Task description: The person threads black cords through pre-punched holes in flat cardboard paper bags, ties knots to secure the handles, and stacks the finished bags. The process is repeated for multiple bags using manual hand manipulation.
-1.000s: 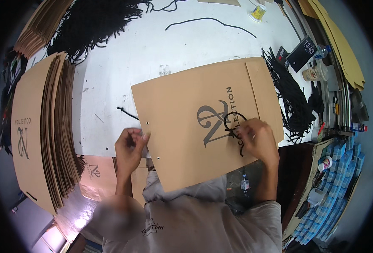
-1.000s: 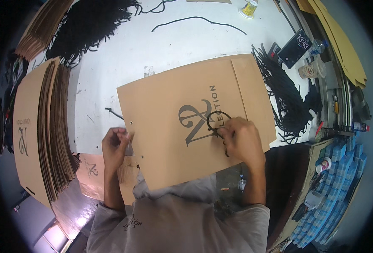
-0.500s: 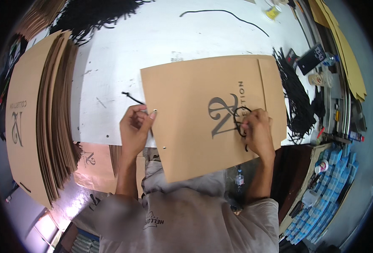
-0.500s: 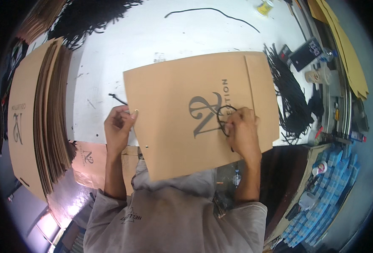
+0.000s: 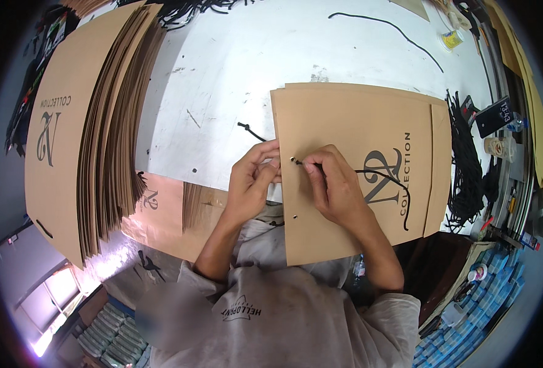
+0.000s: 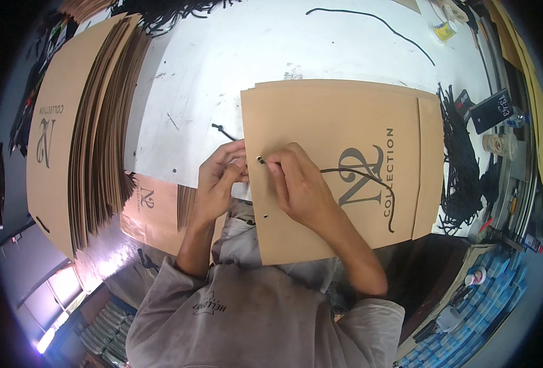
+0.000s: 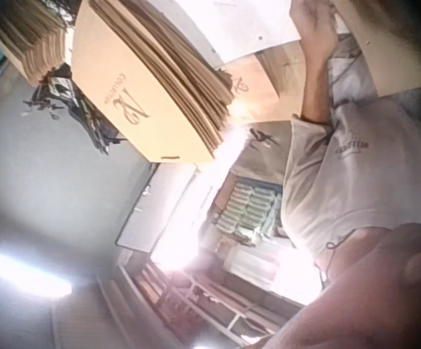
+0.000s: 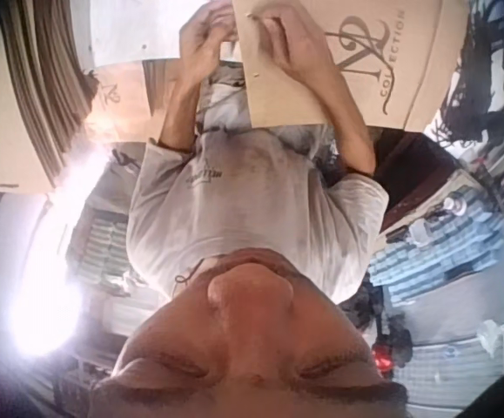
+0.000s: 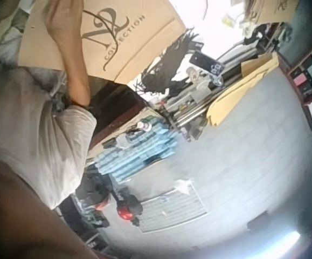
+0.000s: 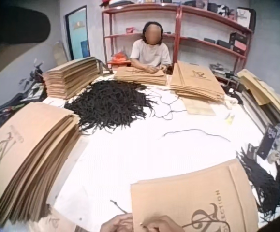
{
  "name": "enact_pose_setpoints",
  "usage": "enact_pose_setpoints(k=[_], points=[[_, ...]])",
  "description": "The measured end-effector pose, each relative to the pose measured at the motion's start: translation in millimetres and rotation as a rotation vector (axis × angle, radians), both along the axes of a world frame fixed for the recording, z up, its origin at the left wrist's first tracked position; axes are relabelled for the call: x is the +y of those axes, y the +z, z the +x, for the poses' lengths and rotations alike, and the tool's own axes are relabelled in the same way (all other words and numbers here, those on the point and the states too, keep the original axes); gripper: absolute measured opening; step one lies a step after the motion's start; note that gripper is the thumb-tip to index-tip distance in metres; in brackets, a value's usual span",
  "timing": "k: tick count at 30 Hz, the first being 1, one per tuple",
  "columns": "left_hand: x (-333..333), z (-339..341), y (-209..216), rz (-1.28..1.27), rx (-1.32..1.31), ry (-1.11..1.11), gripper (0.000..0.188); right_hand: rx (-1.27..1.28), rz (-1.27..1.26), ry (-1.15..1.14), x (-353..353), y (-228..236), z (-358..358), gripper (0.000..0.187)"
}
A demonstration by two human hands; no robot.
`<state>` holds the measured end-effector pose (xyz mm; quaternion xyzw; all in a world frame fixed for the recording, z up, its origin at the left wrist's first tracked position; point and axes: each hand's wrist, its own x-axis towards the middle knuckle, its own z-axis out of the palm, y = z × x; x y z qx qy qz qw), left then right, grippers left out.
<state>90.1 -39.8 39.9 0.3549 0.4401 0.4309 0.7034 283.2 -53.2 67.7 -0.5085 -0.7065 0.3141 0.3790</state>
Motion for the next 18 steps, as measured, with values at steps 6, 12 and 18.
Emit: enact_pose_setpoints(k=[6, 12, 18], points=[[1, -4, -8, 0.107, 0.038, -0.092, 0.038, -0.092, 0.028, -0.009, -1, -9, -8, 0.015], [3, -3, -15, 0.103, -0.035, -0.121, 0.044, -0.098, 0.106, -0.041, -1, -22, -16, 0.019], [3, -2, -20, 0.072, -0.038, -0.119, 0.047, -0.068, 0.138, -0.141, -5, -39, -23, 0.020]])
